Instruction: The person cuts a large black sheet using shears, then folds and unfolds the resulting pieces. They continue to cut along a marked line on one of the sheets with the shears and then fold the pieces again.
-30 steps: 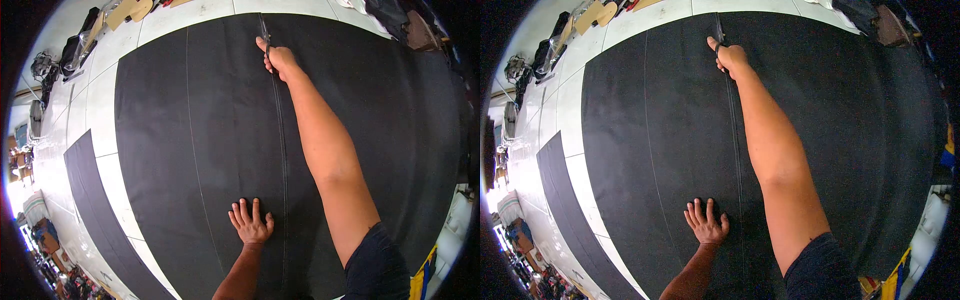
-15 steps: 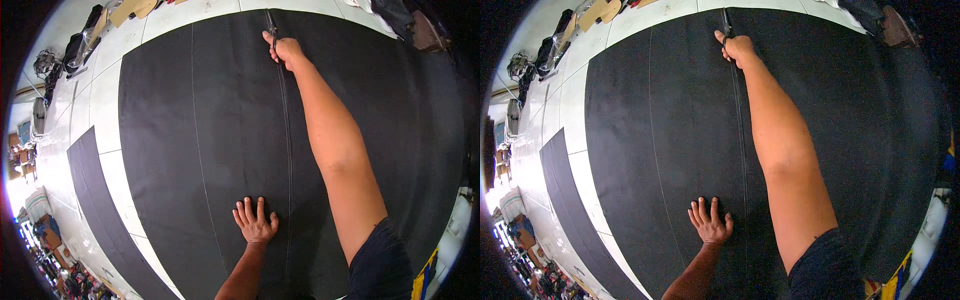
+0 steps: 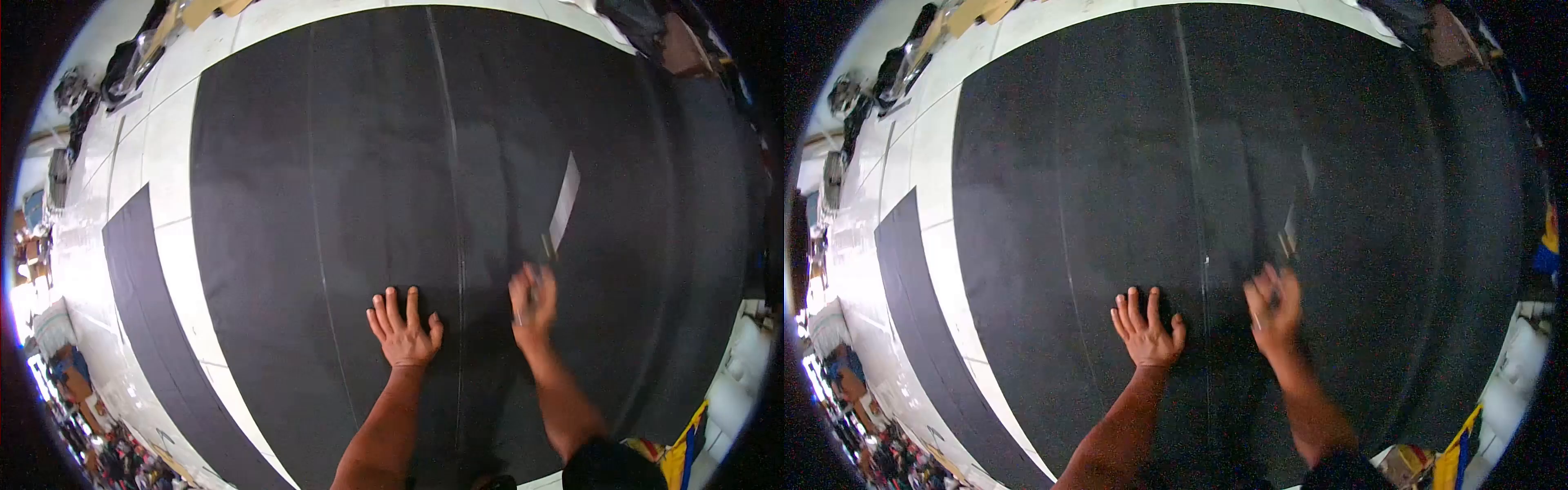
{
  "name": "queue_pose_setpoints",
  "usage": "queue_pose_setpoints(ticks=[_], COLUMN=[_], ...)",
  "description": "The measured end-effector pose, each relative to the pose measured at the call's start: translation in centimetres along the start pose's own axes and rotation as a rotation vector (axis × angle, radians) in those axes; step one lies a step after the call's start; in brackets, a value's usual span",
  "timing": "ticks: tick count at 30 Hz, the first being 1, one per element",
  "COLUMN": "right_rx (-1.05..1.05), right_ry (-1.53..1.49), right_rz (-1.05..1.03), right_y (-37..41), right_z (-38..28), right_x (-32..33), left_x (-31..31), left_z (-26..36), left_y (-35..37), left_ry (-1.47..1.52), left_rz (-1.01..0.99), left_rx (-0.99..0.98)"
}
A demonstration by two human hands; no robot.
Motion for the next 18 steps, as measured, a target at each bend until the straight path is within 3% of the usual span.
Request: queue_pose_setpoints(ticks=[2, 3, 5, 8, 11, 16, 18], right_rx=[0.166, 0.136, 0.247, 0.243, 0.51, 0.436, 0.399], right_ry=[0.46, 0.713, 0.965, 1.063, 1.112, 0.988, 0.929], right_rz=[0.047, 0.045, 0.242, 0.201, 0.373, 0.349, 0.346], right_y=[10.1, 15.0, 22.8, 27.5, 27.2, 26.5, 27.2], right_z=[3.0, 5.6, 9.1, 15.0, 14.0, 12.2, 11.8], right_x=[9.0, 13.3, 18.0, 19.5, 16.7, 16.9, 17.3], left_x=[0.6, 0.8, 0.9, 1.2, 1.3, 1.2, 0.8], left_z=[-0.3, -0.4, -0.2, 0.1, 0.3, 0.7, -0.6], left_y=[0.0, 0.3, 0.1, 0.0, 0.4, 1.2, 1.3], left_ry=[0.02, 0.022, 0.041, 0.051, 0.041, 0.017, 0.08], left_rz=[0.018, 0.03, 0.064, 0.104, 0.173, 0.239, 0.161], left_rx=[0.008, 0.016, 0.0, -0.012, -0.049, -0.12, -0.143])
Point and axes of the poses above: each hand's wrist, its own y-axis away from the middle knuckle, its own x-axis out of the back of the hand, z = x × y, the point moved 7 cm from there along -y, towards the middle knuckle, and after that the axes turned 8 degrees about z, right-handed, at the moved point
